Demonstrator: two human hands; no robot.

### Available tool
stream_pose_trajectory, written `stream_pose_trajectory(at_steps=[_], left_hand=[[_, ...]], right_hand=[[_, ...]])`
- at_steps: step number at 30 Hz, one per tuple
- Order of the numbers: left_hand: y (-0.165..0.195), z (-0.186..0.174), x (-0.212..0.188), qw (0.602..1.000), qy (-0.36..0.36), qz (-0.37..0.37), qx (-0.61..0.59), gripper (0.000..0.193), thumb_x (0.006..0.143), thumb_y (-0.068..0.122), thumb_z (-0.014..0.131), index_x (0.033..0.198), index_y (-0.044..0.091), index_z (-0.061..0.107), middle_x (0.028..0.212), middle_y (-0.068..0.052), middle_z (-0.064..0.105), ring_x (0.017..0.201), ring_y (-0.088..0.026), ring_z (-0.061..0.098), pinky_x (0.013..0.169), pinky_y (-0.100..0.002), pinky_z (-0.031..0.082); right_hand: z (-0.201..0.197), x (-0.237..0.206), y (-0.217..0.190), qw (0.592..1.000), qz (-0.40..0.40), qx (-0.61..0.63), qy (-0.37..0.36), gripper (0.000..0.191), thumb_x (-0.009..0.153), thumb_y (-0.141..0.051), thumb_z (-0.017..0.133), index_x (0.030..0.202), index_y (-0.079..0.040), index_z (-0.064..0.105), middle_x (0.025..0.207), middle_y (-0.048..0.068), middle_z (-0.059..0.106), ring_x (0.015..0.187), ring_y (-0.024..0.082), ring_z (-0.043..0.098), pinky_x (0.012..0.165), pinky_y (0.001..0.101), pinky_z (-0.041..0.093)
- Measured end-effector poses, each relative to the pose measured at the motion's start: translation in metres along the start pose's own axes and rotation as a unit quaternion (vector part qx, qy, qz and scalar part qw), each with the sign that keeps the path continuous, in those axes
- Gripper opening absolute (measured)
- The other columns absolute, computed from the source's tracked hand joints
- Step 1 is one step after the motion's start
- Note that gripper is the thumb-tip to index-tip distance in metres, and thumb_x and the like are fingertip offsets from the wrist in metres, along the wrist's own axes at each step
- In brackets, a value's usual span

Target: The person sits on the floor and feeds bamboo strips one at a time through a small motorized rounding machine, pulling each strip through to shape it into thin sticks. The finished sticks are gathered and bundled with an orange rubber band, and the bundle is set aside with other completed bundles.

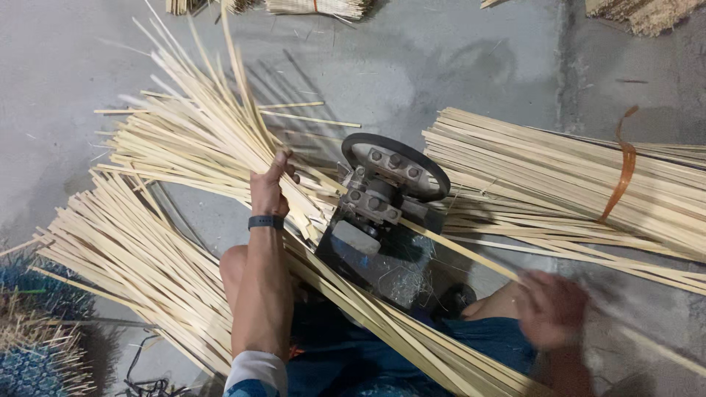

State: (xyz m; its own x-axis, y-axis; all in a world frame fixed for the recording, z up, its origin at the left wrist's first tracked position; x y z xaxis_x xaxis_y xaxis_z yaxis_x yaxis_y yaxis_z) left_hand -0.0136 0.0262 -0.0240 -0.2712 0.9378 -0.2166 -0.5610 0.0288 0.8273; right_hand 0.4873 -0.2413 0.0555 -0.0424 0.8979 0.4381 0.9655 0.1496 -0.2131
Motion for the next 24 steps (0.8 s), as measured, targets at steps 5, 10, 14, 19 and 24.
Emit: stream_pose_trajectory(at_steps=[5,10,14,19,24], left_hand=[[0.001,0.009,-0.002,0.997,-0.035,0.024,0.070,0.036,0.089,0.007,0.084,0.117,-0.004,0.066,0.096,-0.009,0.071,0.080,-0.017,0.066,0.066,-0.031,0.056],[-0.003,0.015,-0.003,0.997,-0.054,0.018,0.059,0.036,0.084,0.008,0.082,0.113,-0.001,0.062,0.094,-0.009,0.071,0.079,-0.017,0.067,0.061,-0.032,0.057],[-0.008,0.019,-0.004,0.998,-0.049,-0.024,0.045,0.036,0.085,0.008,0.080,0.115,-0.003,0.064,0.099,-0.012,0.075,0.077,-0.018,0.067,0.060,-0.031,0.057],[-0.010,0.022,-0.005,0.997,-0.051,-0.033,0.041,0.035,0.088,0.009,0.080,0.116,-0.004,0.062,0.100,-0.014,0.074,0.078,-0.019,0.068,0.060,-0.032,0.057],[-0.013,0.025,-0.002,0.998,-0.041,-0.030,0.046,0.033,0.088,0.009,0.078,0.115,-0.001,0.062,0.095,-0.015,0.074,0.075,-0.020,0.068,0.058,-0.034,0.057]], right_hand=[[0.029,0.005,-0.080,0.943,0.089,0.169,-0.272,0.019,0.085,-0.019,0.072,0.099,-0.009,0.079,0.095,0.011,0.076,0.090,0.027,0.072,0.082,0.0421,0.055],[0.068,-0.040,-0.090,0.801,0.258,0.252,-0.478,0.022,0.091,-0.024,0.070,0.105,-0.008,0.078,0.092,0.013,0.079,0.086,0.028,0.077,0.080,0.0401,0.060],[0.079,-0.064,-0.061,0.842,0.272,0.235,-0.403,0.024,0.089,-0.022,0.071,0.109,-0.011,0.078,0.098,0.012,0.078,0.089,0.026,0.076,0.078,0.0402,0.061],[0.054,-0.056,-0.015,0.931,0.179,0.218,-0.232,0.020,0.089,-0.019,0.068,0.100,-0.004,0.076,0.095,0.015,0.075,0.085,0.031,0.074,0.078,0.0406,0.058],[0.042,-0.046,-0.023,0.938,0.160,0.180,-0.250,0.022,0.089,-0.020,0.067,0.101,-0.006,0.080,0.096,0.013,0.078,0.090,0.032,0.071,0.082,0.0408,0.056]])
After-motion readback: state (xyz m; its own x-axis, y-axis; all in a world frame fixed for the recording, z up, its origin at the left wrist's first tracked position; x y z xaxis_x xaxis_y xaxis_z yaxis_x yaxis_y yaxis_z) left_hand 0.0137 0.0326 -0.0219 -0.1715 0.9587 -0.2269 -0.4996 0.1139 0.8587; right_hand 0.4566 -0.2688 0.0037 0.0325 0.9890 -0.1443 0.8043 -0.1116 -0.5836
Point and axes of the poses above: each hand's wrist, its own x-axis towards the middle knuckle, its own z-axis out of the palm, y = z × x, the point moved 3 cm from there along x, towards the middle knuckle
